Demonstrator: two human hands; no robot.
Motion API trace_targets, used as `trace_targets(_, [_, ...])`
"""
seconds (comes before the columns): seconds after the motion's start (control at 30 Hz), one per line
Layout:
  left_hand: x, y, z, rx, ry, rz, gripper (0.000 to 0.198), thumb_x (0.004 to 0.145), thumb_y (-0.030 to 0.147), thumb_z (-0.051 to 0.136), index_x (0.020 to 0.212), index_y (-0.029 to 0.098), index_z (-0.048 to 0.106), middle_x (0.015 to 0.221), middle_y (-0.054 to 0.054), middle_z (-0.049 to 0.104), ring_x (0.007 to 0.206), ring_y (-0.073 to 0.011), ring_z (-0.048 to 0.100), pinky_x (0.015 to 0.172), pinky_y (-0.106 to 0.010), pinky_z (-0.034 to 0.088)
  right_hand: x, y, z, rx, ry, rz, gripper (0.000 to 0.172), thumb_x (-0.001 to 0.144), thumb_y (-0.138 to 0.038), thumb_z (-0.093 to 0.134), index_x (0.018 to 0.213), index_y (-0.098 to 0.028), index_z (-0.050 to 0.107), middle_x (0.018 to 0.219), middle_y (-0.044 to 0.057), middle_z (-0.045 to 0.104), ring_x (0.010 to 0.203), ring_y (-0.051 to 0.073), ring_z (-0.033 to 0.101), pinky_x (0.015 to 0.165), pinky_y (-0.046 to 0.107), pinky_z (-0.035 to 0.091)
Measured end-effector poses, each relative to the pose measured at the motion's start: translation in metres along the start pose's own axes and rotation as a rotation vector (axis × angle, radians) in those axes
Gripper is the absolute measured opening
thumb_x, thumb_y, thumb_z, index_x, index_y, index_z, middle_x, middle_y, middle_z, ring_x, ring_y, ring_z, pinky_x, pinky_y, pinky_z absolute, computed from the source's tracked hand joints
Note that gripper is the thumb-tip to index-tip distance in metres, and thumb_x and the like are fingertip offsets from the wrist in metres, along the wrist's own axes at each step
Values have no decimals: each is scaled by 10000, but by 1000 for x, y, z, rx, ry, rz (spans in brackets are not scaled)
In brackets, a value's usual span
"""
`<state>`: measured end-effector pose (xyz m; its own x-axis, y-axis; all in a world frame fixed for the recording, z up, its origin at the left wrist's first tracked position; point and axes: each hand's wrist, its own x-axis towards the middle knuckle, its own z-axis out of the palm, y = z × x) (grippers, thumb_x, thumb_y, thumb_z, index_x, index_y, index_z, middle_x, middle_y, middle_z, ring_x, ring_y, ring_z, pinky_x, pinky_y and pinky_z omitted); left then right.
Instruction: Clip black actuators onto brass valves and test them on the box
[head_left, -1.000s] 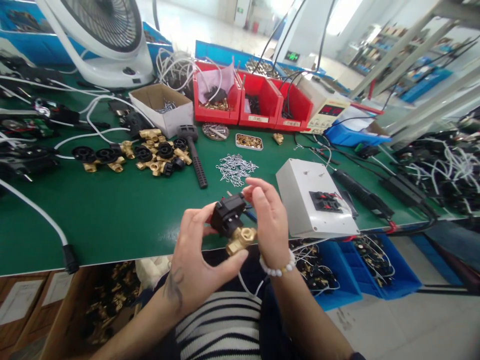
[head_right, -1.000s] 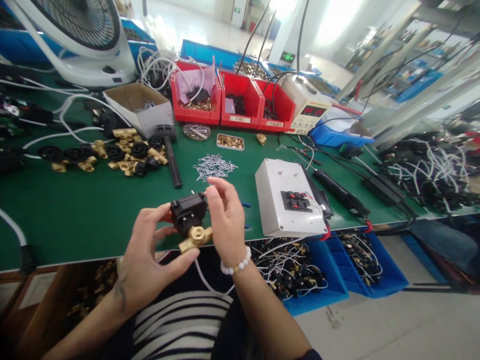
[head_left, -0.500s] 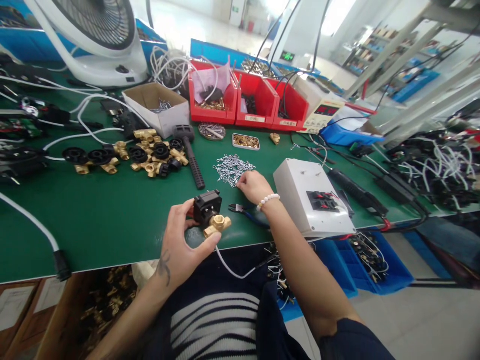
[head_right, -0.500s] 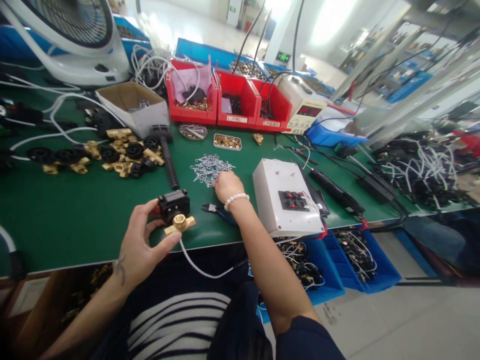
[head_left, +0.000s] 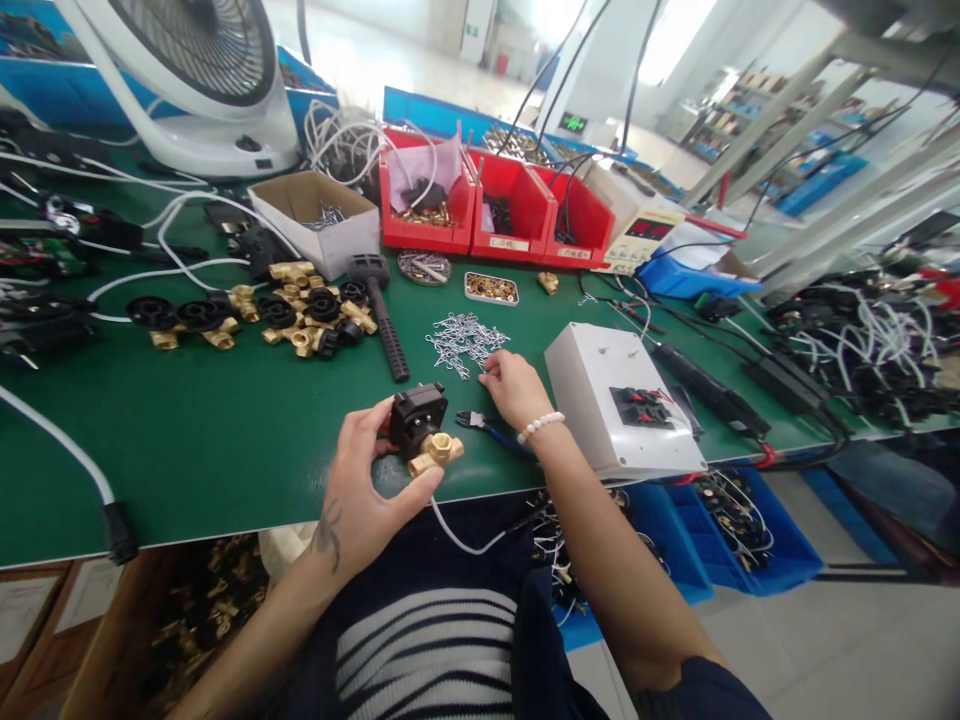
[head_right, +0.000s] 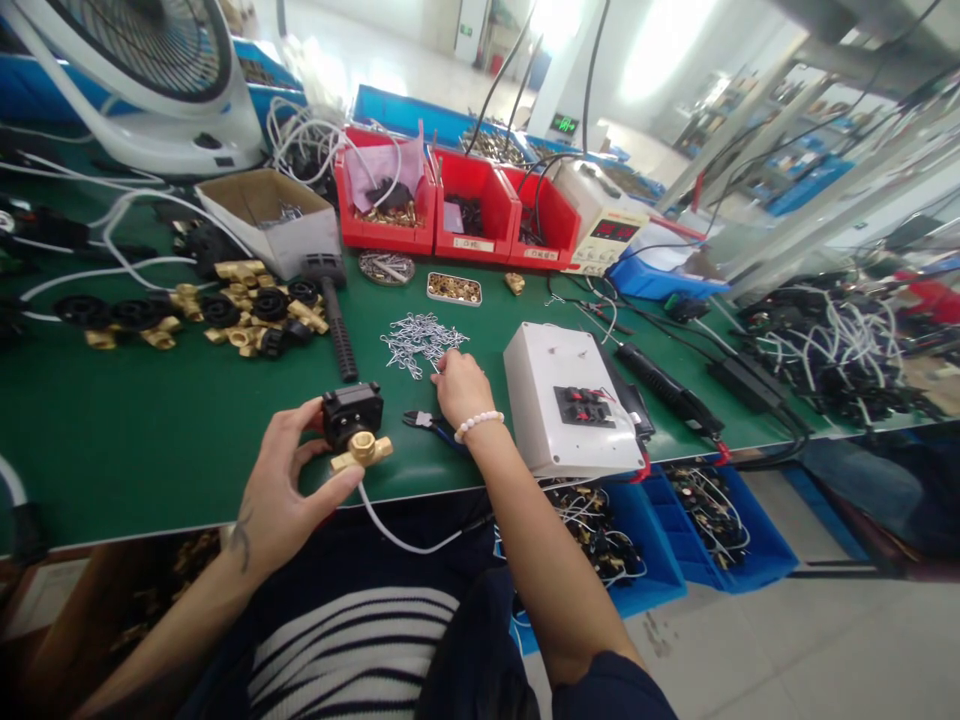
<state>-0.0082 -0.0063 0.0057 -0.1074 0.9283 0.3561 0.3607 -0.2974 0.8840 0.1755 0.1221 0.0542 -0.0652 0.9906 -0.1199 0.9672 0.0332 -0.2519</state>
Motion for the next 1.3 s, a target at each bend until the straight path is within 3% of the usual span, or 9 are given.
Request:
trace_targets(0.3, [-2, -2, 0, -1, -1, 2, 644, 812, 369, 734, 1383, 217, 477, 1199, -70, 518, 1107, -196, 572, 903, -309, 593, 1, -1, -9, -99, -99, 2, 242, 937, -38, 501, 1095, -85, 679, 1169, 210, 669, 1087, 279, 645, 902, 330, 458])
trace_targets(0.47, [-1, -1, 0, 2, 6, 14, 640, 805, 366, 737, 1378, 235, 485, 1199, -64, 522, 1111, -205, 581, 900, -325, 598, 5, -1, -15, -70, -150, -23, 239, 871, 0, 566, 1073, -69, 675, 1087, 193, 710, 1059, 275, 659, 870, 307, 463])
trace_targets(0.67, [-3, 2, 0, 5, -13, -3, 663, 815, 360, 727, 1416, 249, 471, 1230, -68, 507, 1142, -208, 581, 917, -334, 595, -16, 1, -9, 79, -29, -50, 166, 954, -86, 511, 1013, -114, 664, 1095, 139, 700, 1030, 206, 658, 917, 297, 469])
trace_targets(0.73, [-3, 3, 0, 30, -19, -1, 670, 810, 369, 730, 1418, 245, 477, 1202, -66, 509, 1100, -207, 593, 907, -347, 597, -26, 3, -8, 205, 9, -61, 175, 978, -114, 475, 1058, -124, 630, 1030, 93, 709, 896, 153, 681, 851, 272, 503])
trace_targets(0.83, [-3, 9, 0, 109, 0, 20, 666, 799, 387, 723, 1408, 239, 499, 1115, -55, 514, 1017, -211, 603, 877, -377, 599, -45, 4, -12, 652, 39, -131, 131, 960, -163, 521, 1045, -141, 618, 878, 27, 705, 688, 111, 666, 723, 253, 535])
trace_targets(0.93, [-3, 20, 0, 193, 15, 73, 679, 791, 388, 711, 1417, 230, 498, 1074, -53, 514, 981, -216, 588, 856, -383, 596, -70, 1, -26, 969, 22, -282, 94, 924, -221, 621, 989, -167, 662, 812, -3, 691, 672, 102, 659, 711, 249, 543])
trace_targets(1.1, [-3, 42, -4, 265, 24, 180, 690, 782, 378, 710, 1416, 214, 489, 1060, -59, 509, 946, -214, 567, 816, -360, 587, -105, -9, -48, 866, 35, -564, 177, 937, -132, 604, 962, -222, 754, 944, 7, 666, 788, 93, 647, 701, 219, 531])
trace_targets(1.2, [-3, 52, -7, 292, 16, 204, 695, 776, 383, 712, 1410, 215, 484, 1054, -63, 507, 941, -220, 574, 819, -375, 584, -114, -14, -51, 828, 116, -565, 211, 961, -118, 576, 1056, -235, 723, 916, 3, 680, 784, 107, 671, 718, 235, 553])
trace_targets(1.3, [-4, 57, -9, 306, 5, 221, 691, 770, 388, 715, 1397, 212, 485, 1053, -69, 516, 938, -225, 581, 810, -387, 590, -116, -18, -51, 756, 225, -544, 127, 942, -126, 618, 958, -229, 689, 887, 4, 701, 800, 139, 685, 742, 268, 571])
